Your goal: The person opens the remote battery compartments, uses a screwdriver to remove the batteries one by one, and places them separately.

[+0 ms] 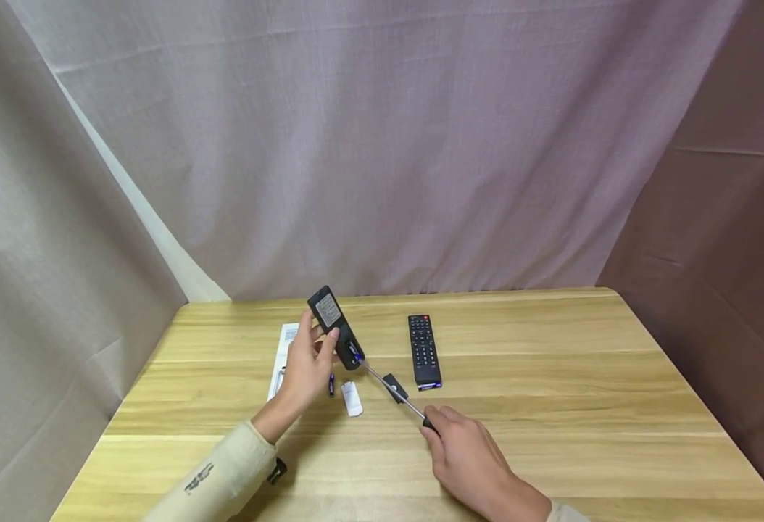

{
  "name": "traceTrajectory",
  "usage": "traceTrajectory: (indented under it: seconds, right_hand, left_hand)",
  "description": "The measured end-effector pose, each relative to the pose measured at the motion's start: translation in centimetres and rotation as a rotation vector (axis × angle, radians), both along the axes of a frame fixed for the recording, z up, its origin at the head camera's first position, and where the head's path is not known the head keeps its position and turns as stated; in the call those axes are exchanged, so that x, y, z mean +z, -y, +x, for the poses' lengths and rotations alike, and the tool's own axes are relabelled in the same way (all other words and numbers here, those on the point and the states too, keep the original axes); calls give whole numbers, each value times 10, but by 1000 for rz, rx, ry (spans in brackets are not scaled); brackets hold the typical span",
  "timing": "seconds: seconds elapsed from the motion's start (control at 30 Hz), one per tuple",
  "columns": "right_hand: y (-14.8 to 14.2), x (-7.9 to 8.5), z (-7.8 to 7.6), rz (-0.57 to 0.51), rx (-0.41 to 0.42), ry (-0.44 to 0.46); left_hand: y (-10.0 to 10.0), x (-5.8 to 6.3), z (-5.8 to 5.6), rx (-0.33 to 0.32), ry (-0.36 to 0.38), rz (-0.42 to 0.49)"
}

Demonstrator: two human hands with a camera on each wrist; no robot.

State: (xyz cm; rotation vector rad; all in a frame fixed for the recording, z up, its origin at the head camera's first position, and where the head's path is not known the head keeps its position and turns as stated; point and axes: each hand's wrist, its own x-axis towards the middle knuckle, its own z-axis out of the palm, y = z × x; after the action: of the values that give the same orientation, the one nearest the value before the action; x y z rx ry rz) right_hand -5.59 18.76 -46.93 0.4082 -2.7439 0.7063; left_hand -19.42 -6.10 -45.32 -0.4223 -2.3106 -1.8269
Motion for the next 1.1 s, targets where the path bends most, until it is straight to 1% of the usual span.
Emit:
traceTrajectory:
  seconds: [0.2, 0.3, 0.43, 0.6, 0.87, 1.0, 1.1]
  right_hand:
    - [0, 1, -1, -10, 5, -4]
    - [1, 1, -2, -4, 9, -37]
    - [4, -1, -3, 4, 23, -71]
    - [6, -3, -4, -6, 15, -57]
    - [1, -7, -5, 42, 21, -105]
    - [-1, -7, -7, 42, 14, -83]
    - [-3, -8, -7, 27, 6, -46]
  left_hand:
    - [0, 2, 0, -3, 33, 9]
    - [1, 1, -1, 0, 42, 21]
    - [0, -2, -1, -1, 40, 11]
    - [-1, -2, -1, -6, 29, -6]
    - [0, -3, -5, 15, 23, -16]
    - [0, -4, -7, 15, 23, -14]
    - [1, -5, -7, 33, 36, -35]
